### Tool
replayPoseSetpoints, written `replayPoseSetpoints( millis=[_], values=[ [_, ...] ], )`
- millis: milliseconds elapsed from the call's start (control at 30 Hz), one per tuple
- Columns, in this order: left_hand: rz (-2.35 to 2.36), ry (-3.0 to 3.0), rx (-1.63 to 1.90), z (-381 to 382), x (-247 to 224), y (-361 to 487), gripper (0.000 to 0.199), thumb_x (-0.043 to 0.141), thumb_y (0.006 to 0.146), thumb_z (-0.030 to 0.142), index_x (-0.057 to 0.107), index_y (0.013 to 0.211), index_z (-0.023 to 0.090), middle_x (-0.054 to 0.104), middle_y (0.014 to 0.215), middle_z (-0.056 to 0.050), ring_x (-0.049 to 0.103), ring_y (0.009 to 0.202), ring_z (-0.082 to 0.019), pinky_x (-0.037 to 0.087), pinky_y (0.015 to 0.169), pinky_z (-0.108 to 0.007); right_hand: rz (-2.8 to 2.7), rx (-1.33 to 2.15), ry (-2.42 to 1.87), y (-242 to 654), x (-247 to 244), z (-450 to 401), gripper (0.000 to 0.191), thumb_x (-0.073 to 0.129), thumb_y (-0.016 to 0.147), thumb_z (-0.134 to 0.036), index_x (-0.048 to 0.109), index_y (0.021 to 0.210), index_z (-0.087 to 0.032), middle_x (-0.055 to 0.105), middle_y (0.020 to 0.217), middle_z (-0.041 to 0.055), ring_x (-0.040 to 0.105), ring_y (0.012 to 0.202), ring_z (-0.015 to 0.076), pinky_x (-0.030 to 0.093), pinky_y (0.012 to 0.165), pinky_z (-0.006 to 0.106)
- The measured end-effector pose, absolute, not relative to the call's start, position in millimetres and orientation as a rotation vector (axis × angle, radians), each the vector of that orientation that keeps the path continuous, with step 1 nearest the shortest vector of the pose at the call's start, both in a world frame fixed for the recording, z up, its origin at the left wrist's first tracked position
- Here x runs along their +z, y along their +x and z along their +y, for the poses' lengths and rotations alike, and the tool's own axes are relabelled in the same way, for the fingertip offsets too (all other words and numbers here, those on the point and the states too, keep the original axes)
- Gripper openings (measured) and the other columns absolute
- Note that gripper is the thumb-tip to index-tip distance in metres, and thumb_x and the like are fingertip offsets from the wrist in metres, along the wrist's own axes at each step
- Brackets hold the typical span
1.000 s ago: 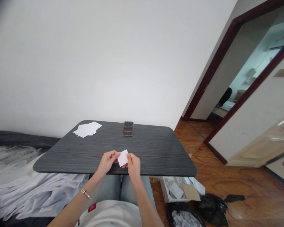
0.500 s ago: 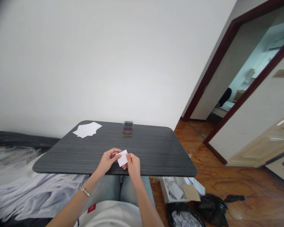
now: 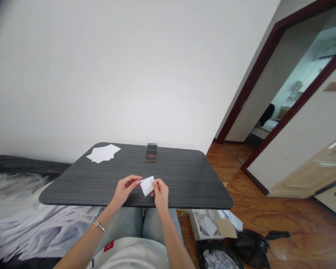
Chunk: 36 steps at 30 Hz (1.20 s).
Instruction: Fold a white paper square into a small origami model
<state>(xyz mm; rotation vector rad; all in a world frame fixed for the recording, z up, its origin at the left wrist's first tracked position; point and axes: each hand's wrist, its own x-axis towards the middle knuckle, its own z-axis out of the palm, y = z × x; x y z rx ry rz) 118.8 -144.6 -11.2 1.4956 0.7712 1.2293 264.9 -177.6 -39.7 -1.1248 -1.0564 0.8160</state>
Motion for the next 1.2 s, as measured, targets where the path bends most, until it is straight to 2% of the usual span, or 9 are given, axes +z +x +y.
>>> replayPoseSetpoints(
  millis=[267, 433, 533, 633, 800, 900, 1067, 1200],
  values=[
    [0.83, 1.433, 1.232, -144.1, -10.1, 122.1, 0.015, 0.064, 0.066, 0.026, 0.065, 0.071, 0.013, 0.065, 0.065, -0.003, 0.057, 0.059, -0.013, 0.046, 0.058, -0.023, -1.018, 0.946, -1.015, 261.3, -36.1, -179.7, 0.022, 0.058, 0.072, -0.037, 0.054, 0.072, -0.015, 0.057, 0.049, -0.0027, 0.051, 0.038, 0.0091, 0.038, 0.035, 0.018],
    [0.779, 1.387, 1.175, -145.4, -9.4, 124.7, 0.024, 0.056, 0.072, 0.034, 0.061, 0.071, 0.011, 0.061, 0.061, -0.002, 0.055, 0.055, -0.012, 0.046, 0.057, -0.024, -1.008, 0.949, -1.069, 261.0, -35.3, -179.8, 0.024, 0.061, 0.07, -0.037, 0.054, 0.066, -0.014, 0.056, 0.044, -0.0036, 0.047, 0.032, 0.0075, 0.034, 0.033, 0.017],
    [0.771, 1.361, 1.158, -145.8, -12.0, 127.5, 0.022, 0.065, 0.065, 0.031, 0.056, 0.073, 0.012, 0.059, 0.062, 0.0, 0.055, 0.055, -0.011, 0.045, 0.054, -0.022, -1.031, 0.951, -1.097, 260.8, -36.3, -179.4, 0.026, 0.059, 0.071, -0.039, 0.054, 0.067, -0.014, 0.055, 0.043, -0.004, 0.045, 0.031, 0.0068, 0.031, 0.031, 0.016],
    [0.78, 1.386, 1.147, -145.3, -15.4, 129.7, 0.022, 0.066, 0.064, 0.026, 0.052, 0.074, 0.013, 0.057, 0.061, 0.001, 0.053, 0.054, -0.009, 0.043, 0.053, -0.02, -1.04, 0.958, -1.085, 260.3, -37.6, -179.0, 0.026, 0.054, 0.075, -0.041, 0.053, 0.074, -0.015, 0.056, 0.044, -0.0036, 0.046, 0.031, 0.0072, 0.029, 0.03, 0.016],
    [0.779, 1.391, 1.163, -141.9, -19.9, 130.5, 0.019, 0.063, 0.067, 0.028, 0.05, 0.073, 0.015, 0.055, 0.056, 0.003, 0.052, 0.051, -0.009, 0.042, 0.05, -0.02, -1.057, 0.945, -1.06, 260.0, -37.9, -179.7, 0.03, 0.045, 0.081, -0.039, 0.048, 0.099, -0.015, 0.055, 0.043, -0.004, 0.049, 0.032, 0.0093, 0.029, 0.03, 0.016],
    [0.781, 1.37, 1.208, -138.2, -22.5, 130.6, 0.02, 0.063, 0.066, 0.028, 0.049, 0.074, 0.015, 0.053, 0.054, 0.004, 0.051, 0.05, -0.009, 0.04, 0.049, -0.019, -1.07, 0.923, -1.043, 260.3, -37.2, -180.2, 0.032, 0.044, 0.081, -0.037, 0.046, 0.105, -0.015, 0.056, 0.045, -0.0035, 0.05, 0.034, 0.0096, 0.03, 0.031, 0.016],
    [0.776, 1.328, 1.275, -133.1, -24.7, 129.9, 0.022, 0.061, 0.068, 0.028, 0.05, 0.081, 0.014, 0.052, 0.055, 0.004, 0.051, 0.052, -0.009, 0.041, 0.051, -0.019, -1.107, 0.889, -1.045, 261.4, -35.1, -180.0, 0.026, 0.053, 0.076, -0.031, 0.05, 0.096, -0.015, 0.057, 0.05, -0.0031, 0.052, 0.04, 0.0092, 0.033, 0.033, 0.015],
    [0.762, 1.312, 1.256, -132.5, -25.0, 128.8, 0.023, 0.057, 0.072, 0.032, 0.051, 0.087, 0.015, 0.05, 0.055, 0.004, 0.051, 0.052, -0.01, 0.043, 0.051, -0.021, -1.074, 0.859, -1.078, 261.9, -35.0, -178.5, 0.025, 0.054, 0.075, -0.033, 0.053, 0.09, -0.013, 0.058, 0.049, -0.0021, 0.052, 0.039, 0.0094, 0.034, 0.033, 0.016]
  ],
)
